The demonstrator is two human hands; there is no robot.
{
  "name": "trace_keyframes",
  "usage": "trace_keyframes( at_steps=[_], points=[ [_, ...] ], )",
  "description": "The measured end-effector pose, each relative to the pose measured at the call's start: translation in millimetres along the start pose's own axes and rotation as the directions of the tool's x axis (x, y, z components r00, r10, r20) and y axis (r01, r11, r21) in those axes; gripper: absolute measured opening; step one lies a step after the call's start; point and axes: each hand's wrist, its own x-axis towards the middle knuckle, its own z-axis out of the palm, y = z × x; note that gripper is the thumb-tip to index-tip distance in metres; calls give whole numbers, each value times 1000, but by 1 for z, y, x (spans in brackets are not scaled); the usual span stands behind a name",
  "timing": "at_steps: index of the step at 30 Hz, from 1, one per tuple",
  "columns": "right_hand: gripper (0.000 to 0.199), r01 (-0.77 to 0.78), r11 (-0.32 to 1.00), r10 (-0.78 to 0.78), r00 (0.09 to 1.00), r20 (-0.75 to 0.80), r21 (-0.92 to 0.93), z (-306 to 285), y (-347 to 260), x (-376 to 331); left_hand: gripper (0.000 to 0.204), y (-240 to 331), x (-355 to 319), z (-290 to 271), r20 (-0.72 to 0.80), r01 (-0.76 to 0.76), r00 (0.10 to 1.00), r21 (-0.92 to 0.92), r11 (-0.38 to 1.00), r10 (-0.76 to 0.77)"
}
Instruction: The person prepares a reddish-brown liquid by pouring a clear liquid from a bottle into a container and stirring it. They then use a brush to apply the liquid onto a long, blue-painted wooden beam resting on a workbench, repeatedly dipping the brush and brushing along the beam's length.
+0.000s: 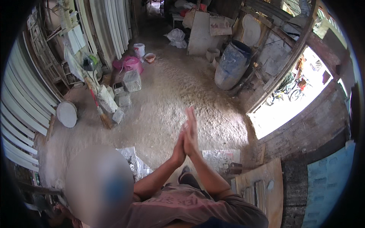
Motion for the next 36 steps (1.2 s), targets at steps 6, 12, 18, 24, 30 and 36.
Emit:
trace_keyframes(
  at_steps=[6,12,18,24,30,36],
  points=[
    [83,70,995,-70,998,-3,74,10,111,156,65,27,234,-52,176,-68,983,35,997,61],
    [69,164,978,-123,952,-279,127,-37,267,435,67,5,422,-124,280,-53,958,375,925,-59],
    [65,-210,870,248,968,-28,445,-17,401,632,65,69,569,-276,-135,112,985,1,994,-110],
    [55,-553,830,557,829,47,-75,0,622,762,61,73,754,-429,-391,-34,918,87,996,66],
    [63,-30,1000,30,941,338,-4,103,567,946,66,73,1040,-415,-241,-72,969,-40,997,60],
    [68,-113,970,112,994,20,215,116,653,1200,64,106,1263,-399,-138,181,964,-285,941,-228]
  ],
)
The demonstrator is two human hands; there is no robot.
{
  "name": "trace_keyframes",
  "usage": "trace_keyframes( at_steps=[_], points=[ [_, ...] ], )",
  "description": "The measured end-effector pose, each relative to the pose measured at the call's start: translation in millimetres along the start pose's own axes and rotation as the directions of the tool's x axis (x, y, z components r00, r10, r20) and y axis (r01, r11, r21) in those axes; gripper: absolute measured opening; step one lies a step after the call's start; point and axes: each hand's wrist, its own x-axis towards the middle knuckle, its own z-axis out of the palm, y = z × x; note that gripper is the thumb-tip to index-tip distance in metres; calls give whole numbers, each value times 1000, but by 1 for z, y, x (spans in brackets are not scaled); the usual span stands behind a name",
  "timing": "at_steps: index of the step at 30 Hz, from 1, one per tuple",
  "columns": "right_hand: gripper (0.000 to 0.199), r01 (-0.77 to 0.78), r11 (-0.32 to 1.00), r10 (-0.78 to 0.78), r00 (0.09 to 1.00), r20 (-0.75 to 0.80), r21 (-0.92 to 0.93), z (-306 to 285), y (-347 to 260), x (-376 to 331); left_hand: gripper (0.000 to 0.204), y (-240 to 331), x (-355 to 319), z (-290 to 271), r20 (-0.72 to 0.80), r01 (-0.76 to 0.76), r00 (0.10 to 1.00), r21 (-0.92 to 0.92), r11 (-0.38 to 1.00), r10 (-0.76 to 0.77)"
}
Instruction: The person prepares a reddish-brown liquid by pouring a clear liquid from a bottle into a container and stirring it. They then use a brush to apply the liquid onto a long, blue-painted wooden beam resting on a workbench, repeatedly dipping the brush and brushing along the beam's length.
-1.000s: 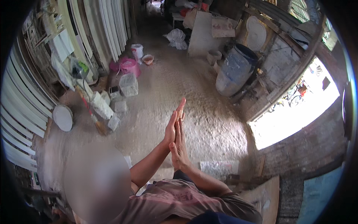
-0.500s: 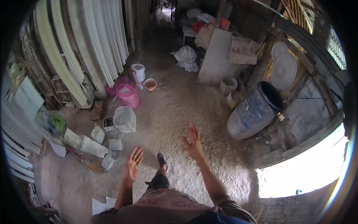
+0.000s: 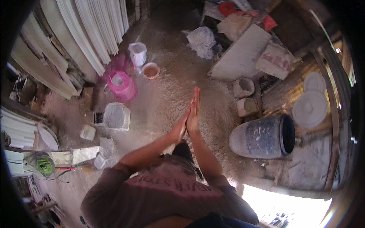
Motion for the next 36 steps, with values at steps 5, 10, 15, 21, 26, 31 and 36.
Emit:
trace_keyframes(
  at_steps=[5,10,15,21,26,31,36],
  points=[
    [66,219,970,-176,929,327,-100,32,50,120,65,99,201,-59,6,-610,789,134,781,615],
    [62,10,993,35,929,369,-120,58,129,322,61,122,286,-79,-183,-269,955,-207,941,233],
    [62,445,894,-211,528,823,-56,111,175,400,57,234,391,-191,-527,-750,652,-346,563,545],
    [51,246,949,128,267,955,-196,197,331,540,48,263,442,-392,-826,-943,298,-332,13,479],
    [45,198,876,350,368,862,-440,322,551,667,44,217,481,-510,-976,-984,92,-119,-132,196],
    [43,446,794,289,321,902,-413,512,725,724,43,133,509,-570,-988,-995,12,3,-101,-155],
    [92,709,638,362,69,930,-301,692,916,769,42,35,524,-604,-895,-987,-141,158,-6,-423]
  ],
)
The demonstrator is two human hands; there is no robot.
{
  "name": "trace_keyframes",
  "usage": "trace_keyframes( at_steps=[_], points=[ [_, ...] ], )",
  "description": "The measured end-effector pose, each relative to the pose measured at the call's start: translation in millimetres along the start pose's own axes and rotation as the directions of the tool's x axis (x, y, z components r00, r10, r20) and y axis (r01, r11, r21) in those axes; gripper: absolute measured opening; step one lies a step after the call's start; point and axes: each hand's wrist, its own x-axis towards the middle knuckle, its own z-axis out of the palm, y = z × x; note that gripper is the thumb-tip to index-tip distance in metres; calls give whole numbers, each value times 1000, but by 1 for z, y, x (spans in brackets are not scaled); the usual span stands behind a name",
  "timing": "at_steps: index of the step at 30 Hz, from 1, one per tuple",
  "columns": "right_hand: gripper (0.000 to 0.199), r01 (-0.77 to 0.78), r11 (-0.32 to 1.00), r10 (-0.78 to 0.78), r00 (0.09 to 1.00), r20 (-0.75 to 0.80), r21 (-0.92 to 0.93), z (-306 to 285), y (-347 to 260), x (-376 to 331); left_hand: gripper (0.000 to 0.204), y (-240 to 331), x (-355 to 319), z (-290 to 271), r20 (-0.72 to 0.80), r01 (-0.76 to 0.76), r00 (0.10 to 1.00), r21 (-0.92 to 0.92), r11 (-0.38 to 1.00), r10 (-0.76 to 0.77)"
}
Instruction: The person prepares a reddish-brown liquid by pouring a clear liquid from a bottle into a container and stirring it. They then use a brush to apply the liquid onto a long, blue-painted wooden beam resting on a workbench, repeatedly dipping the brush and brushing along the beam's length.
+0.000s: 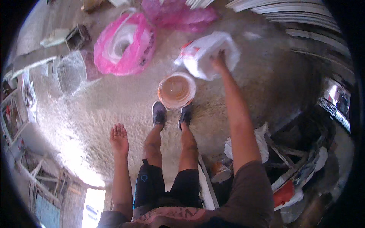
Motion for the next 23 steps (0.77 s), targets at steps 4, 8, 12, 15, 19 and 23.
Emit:
trace_keyframes(
  at_steps=[4,8,12,15,19,23],
  points=[
    [85,142,876,-224,966,-129,-460,31,38,74,40,-13,21,-43,-187,-82,979,-19,996,77],
    [75,306,754,-283,950,133,-581,80,18,45,45,-26,22,-68,-261,-155,951,64,986,167],
    [72,158,921,-19,931,364,-356,66,26,30,47,-71,52,-39,-161,-95,981,98,991,110],
    [69,-111,987,62,926,372,112,54,40,7,47,-104,67,17,-40,-30,999,102,994,35],
    [64,-632,665,146,632,761,398,18,-11,-9,54,-125,97,64,112,63,991,51,997,-69],
    [63,-689,423,-205,560,803,589,23,30,9,60,-148,136,77,164,98,980,87,991,-112]
  ],
)
